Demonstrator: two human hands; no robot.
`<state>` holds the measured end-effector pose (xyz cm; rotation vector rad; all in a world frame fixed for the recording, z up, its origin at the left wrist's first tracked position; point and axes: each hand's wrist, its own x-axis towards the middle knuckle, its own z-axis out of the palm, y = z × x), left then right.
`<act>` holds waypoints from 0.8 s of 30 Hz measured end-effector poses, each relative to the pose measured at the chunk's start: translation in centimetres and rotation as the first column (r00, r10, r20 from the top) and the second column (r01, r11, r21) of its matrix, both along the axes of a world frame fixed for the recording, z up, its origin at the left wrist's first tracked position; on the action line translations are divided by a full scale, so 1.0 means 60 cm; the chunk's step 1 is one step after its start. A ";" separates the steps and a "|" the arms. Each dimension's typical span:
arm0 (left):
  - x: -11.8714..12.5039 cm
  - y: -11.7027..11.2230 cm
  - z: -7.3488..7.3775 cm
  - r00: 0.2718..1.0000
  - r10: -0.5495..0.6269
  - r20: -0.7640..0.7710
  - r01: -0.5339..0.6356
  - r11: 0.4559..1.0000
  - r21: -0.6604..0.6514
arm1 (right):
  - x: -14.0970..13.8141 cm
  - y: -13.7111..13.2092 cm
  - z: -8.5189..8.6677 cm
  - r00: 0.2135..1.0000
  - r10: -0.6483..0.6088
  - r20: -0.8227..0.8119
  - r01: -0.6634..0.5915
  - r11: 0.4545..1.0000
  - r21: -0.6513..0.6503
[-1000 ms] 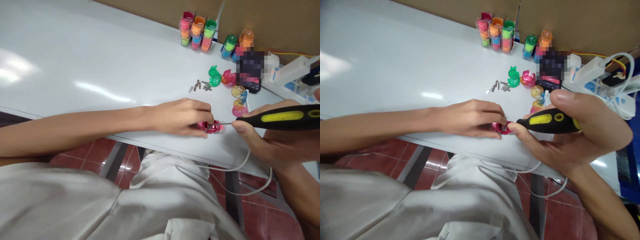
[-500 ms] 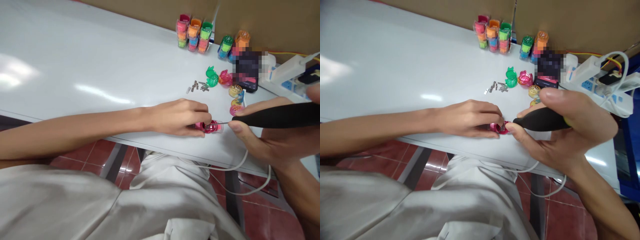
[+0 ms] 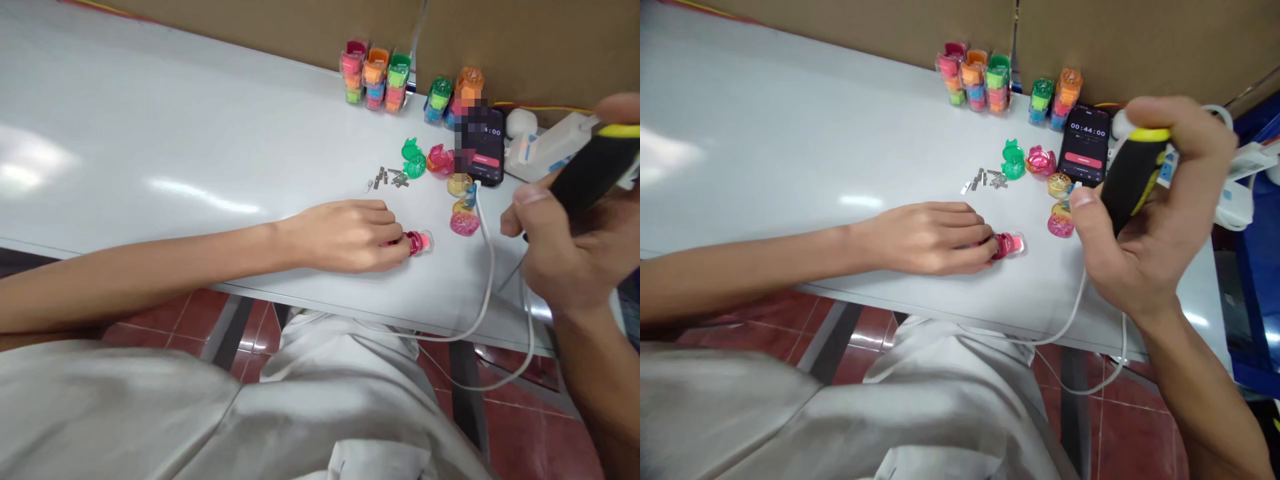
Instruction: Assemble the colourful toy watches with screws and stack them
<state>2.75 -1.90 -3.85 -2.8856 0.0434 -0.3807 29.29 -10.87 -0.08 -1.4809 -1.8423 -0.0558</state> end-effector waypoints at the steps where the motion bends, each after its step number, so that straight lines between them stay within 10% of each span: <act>1: -0.001 0.004 0.000 1.000 0.022 -0.010 -0.022 1.000 0.003 | -0.004 0.005 0.001 0.999 -0.033 -0.004 0.034 0.999 0.036; 7: -0.010 0.032 -0.004 0.993 0.115 -0.015 -0.116 0.989 -0.089 | 0.009 0.026 -0.005 0.989 -0.051 0.139 0.085 0.964 -0.252; 24: -0.015 0.039 -0.013 0.993 0.108 0.045 -0.085 0.933 -0.349 | 0.035 0.043 -0.020 0.977 0.106 0.184 -0.016 0.901 -0.434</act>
